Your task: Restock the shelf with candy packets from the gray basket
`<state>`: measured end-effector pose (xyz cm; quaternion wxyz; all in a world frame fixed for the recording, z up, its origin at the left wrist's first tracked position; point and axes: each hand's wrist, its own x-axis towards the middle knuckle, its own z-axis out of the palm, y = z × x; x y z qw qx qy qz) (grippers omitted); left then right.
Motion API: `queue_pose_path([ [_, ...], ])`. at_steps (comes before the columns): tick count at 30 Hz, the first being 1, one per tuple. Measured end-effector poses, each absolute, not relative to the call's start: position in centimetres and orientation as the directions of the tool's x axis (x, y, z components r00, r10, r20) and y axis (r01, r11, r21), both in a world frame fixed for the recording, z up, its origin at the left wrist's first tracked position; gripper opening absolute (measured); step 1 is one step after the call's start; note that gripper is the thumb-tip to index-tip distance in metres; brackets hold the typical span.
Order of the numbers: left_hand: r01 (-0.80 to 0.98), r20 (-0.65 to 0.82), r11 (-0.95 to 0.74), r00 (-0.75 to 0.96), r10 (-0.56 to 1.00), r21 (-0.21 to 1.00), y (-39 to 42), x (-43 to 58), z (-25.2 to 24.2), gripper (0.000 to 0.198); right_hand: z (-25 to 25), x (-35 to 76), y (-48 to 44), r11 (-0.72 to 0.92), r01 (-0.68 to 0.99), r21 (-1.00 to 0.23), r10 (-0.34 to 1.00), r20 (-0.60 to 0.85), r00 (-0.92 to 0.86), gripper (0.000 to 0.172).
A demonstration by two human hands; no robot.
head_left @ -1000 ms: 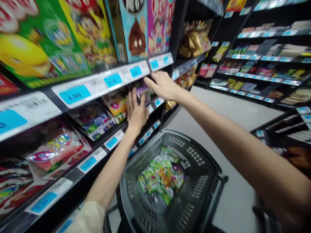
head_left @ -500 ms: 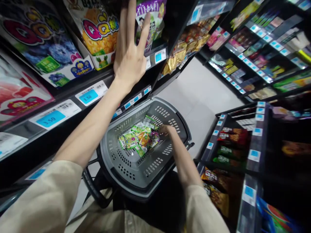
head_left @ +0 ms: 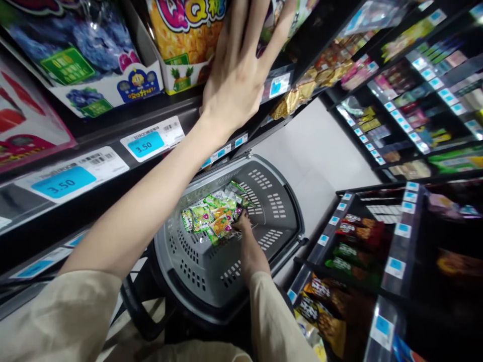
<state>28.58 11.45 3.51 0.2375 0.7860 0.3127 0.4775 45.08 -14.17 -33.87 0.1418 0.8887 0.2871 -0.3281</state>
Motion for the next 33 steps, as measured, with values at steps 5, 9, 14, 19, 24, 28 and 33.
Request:
queue_pose_path([
  [5, 0.262, 0.661, -0.745, 0.346, 0.666, 0.613, 12.0, 28.7, 3.1, 0.068, -34.1, 44.7, -14.0, -0.792, 0.598, 0.123, 0.379, -0.669, 0.64, 0.092],
  [9, 0.179, 0.662, -0.743, 0.355, 0.66, 0.645, 12.3, 28.4, 3.2, 0.065, -31.5, 46.9, -12.0, -0.76, 0.642, 0.104, 0.374, -0.738, 0.562, 0.046],
  [14, -0.013, 0.672, -0.719, 0.365, 0.644, 0.695, 12.9, 28.5, 2.8, 0.068, -25.2, 49.3, -9.3, -0.693, 0.721, 0.021, 0.489, -0.721, 0.491, 0.018],
  [19, -0.029, 0.722, -0.771, 0.374, 0.581, 0.636, 14.1, 28.8, 2.5, 0.07, -17.5, 49.0, -9.6, -0.584, 0.8, -0.136, 0.707, -0.571, 0.419, 0.02],
  [24, 0.05, 0.737, -0.843, 0.46, 0.496, 0.536, 12.1, 28.6, 1.9, 0.063, -11.9, 46.3, -12.6, -0.551, 0.604, -0.576, 0.832, -0.326, 0.448, 0.04],
  [28, -0.029, 0.515, -0.758, 0.75, 0.414, 0.652, 6.4, 28.8, -2.0, 0.054, -9.1, 44.1, -13.8, -0.245, -0.04, -0.969, 0.757, -0.217, 0.617, 0.043],
  [33, -0.06, 0.255, -0.644, 0.943, 0.213, 0.762, -1.1, 28.9, -8.4, 0.097, -6.2, 42.4, -13.6, -0.048, -0.455, -0.889, 0.751, -0.332, 0.57, 0.046],
])
